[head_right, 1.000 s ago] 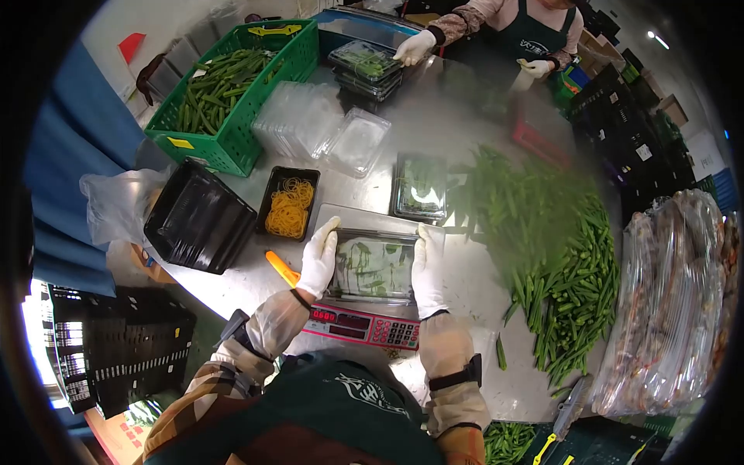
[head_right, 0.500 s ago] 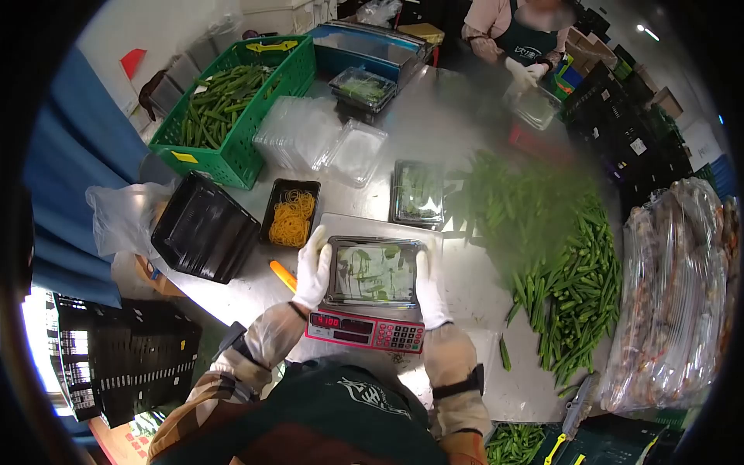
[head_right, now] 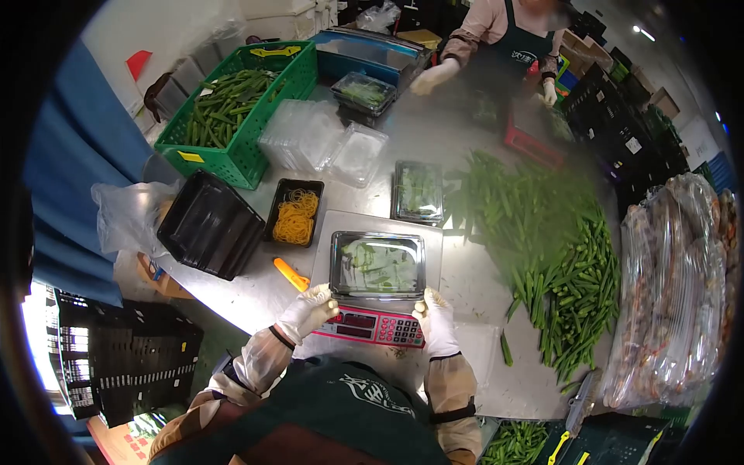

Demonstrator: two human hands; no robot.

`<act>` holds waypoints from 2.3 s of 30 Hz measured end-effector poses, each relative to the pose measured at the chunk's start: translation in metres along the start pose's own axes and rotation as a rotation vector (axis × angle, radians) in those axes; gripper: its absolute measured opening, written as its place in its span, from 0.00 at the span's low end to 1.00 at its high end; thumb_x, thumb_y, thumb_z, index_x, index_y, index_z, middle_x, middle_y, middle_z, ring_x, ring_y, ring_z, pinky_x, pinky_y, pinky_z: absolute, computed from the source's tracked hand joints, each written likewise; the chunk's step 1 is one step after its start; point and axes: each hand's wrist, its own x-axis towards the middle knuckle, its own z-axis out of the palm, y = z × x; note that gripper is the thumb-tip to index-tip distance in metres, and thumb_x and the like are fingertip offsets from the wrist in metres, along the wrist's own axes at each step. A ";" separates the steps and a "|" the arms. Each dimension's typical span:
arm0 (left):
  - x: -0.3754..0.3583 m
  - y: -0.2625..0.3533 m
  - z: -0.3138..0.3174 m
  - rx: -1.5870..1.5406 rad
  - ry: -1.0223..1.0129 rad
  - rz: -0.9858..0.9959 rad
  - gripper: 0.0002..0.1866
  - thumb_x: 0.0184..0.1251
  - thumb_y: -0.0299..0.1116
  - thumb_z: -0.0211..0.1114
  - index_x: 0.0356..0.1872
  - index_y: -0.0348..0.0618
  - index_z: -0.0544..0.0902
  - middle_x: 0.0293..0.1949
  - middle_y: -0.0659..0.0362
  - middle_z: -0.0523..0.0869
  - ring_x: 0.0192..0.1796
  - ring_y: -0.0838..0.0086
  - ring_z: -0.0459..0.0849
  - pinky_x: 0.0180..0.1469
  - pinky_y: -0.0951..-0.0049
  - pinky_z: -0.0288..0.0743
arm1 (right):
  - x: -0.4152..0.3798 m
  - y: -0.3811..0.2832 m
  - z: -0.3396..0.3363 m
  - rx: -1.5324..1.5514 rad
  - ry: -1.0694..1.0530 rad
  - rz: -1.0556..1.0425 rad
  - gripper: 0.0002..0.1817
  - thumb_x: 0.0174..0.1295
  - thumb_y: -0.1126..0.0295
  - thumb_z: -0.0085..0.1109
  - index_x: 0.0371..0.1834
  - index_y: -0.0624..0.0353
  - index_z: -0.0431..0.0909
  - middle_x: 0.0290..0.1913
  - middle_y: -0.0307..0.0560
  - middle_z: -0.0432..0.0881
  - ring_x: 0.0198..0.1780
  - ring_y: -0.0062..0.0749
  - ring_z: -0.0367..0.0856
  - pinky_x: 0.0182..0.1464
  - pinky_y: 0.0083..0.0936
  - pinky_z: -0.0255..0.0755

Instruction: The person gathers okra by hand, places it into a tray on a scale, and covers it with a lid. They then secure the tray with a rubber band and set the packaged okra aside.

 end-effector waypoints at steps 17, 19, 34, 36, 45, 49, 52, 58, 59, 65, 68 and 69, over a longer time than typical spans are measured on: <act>0.073 0.035 0.045 1.051 0.159 0.270 0.11 0.67 0.31 0.68 0.44 0.35 0.79 0.34 0.58 0.86 0.33 0.79 0.83 0.38 0.77 0.77 | 0.040 -0.020 0.045 -0.791 -0.002 -0.513 0.16 0.70 0.63 0.58 0.54 0.63 0.80 0.44 0.39 0.84 0.46 0.20 0.77 0.52 0.19 0.71; 0.063 0.037 0.057 0.932 0.168 0.193 0.11 0.64 0.29 0.70 0.38 0.37 0.76 0.30 0.57 0.85 0.28 0.78 0.82 0.33 0.76 0.76 | 0.047 -0.020 0.051 -0.783 -0.031 -0.512 0.15 0.69 0.66 0.60 0.54 0.62 0.81 0.44 0.38 0.84 0.43 0.18 0.77 0.49 0.18 0.71; -0.082 0.106 -0.020 0.343 0.135 -0.104 0.31 0.61 0.27 0.69 0.66 0.33 0.69 0.56 0.47 0.81 0.57 0.66 0.81 0.58 0.65 0.77 | 0.066 0.018 0.262 -0.747 -0.614 -0.124 0.14 0.68 0.66 0.62 0.51 0.64 0.82 0.50 0.48 0.86 0.51 0.24 0.82 0.56 0.21 0.74; -0.109 0.119 -0.022 0.236 0.164 0.095 0.35 0.57 0.24 0.67 0.68 0.34 0.66 0.58 0.47 0.80 0.58 0.61 0.80 0.60 0.60 0.75 | 0.116 0.070 0.266 -0.782 -0.695 -0.352 0.15 0.67 0.64 0.61 0.49 0.64 0.82 0.52 0.48 0.85 0.52 0.30 0.82 0.58 0.27 0.74; -0.137 0.133 -0.103 0.115 0.124 0.362 0.44 0.45 0.26 0.68 0.71 0.38 0.63 0.64 0.49 0.76 0.64 0.53 0.76 0.68 0.52 0.68 | 0.153 0.168 0.277 -1.890 -0.498 -0.864 0.06 0.55 0.67 0.58 0.28 0.57 0.80 0.31 0.52 0.84 0.35 0.47 0.85 0.36 0.41 0.78; -0.122 0.138 -0.098 0.097 0.235 0.313 0.44 0.46 0.27 0.68 0.70 0.38 0.64 0.64 0.49 0.76 0.63 0.53 0.76 0.67 0.52 0.69 | 0.151 0.153 0.283 -1.918 -0.471 -0.905 0.06 0.57 0.68 0.55 0.29 0.54 0.81 0.28 0.49 0.84 0.32 0.47 0.85 0.34 0.41 0.78; -0.109 0.139 -0.093 0.087 0.274 0.282 0.43 0.47 0.27 0.68 0.70 0.38 0.64 0.63 0.49 0.76 0.63 0.53 0.76 0.66 0.52 0.69 | 0.156 0.141 0.282 -1.876 -0.470 -0.926 0.07 0.56 0.66 0.56 0.27 0.53 0.82 0.30 0.48 0.84 0.34 0.46 0.85 0.35 0.41 0.77; -0.093 0.141 -0.088 0.094 0.305 0.250 0.41 0.48 0.29 0.68 0.69 0.38 0.65 0.63 0.49 0.77 0.62 0.53 0.77 0.64 0.53 0.71 | 0.142 0.121 0.290 -1.918 -0.467 -0.921 0.07 0.58 0.67 0.54 0.28 0.54 0.81 0.31 0.49 0.84 0.35 0.46 0.85 0.37 0.40 0.78; -0.091 0.143 -0.087 0.099 0.305 0.248 0.41 0.48 0.29 0.68 0.69 0.38 0.65 0.62 0.49 0.77 0.62 0.53 0.77 0.64 0.53 0.71 | 0.137 0.117 0.293 -1.912 -0.465 -0.928 0.06 0.58 0.68 0.54 0.29 0.54 0.81 0.31 0.49 0.85 0.36 0.45 0.86 0.37 0.40 0.78; -0.074 0.148 -0.076 0.120 0.306 0.236 0.40 0.50 0.30 0.68 0.68 0.38 0.65 0.62 0.49 0.77 0.61 0.54 0.77 0.62 0.53 0.72 | 0.115 0.104 0.313 -1.803 -0.441 -0.973 0.07 0.61 0.66 0.52 0.30 0.54 0.78 0.30 0.50 0.83 0.35 0.47 0.85 0.37 0.41 0.78; -0.070 0.148 -0.073 0.128 0.299 0.236 0.39 0.51 0.31 0.68 0.68 0.38 0.66 0.61 0.49 0.77 0.61 0.54 0.78 0.62 0.53 0.73 | 0.106 0.099 0.318 -1.682 -0.451 -1.046 0.08 0.63 0.64 0.51 0.31 0.54 0.76 0.32 0.50 0.83 0.36 0.47 0.84 0.37 0.41 0.77; -0.069 0.149 -0.072 0.129 0.297 0.237 0.39 0.51 0.31 0.68 0.68 0.38 0.66 0.61 0.49 0.77 0.61 0.54 0.78 0.61 0.53 0.73 | 0.104 0.098 0.318 -1.629 -0.457 -1.083 0.08 0.63 0.64 0.51 0.32 0.54 0.76 0.32 0.49 0.82 0.37 0.46 0.84 0.37 0.41 0.77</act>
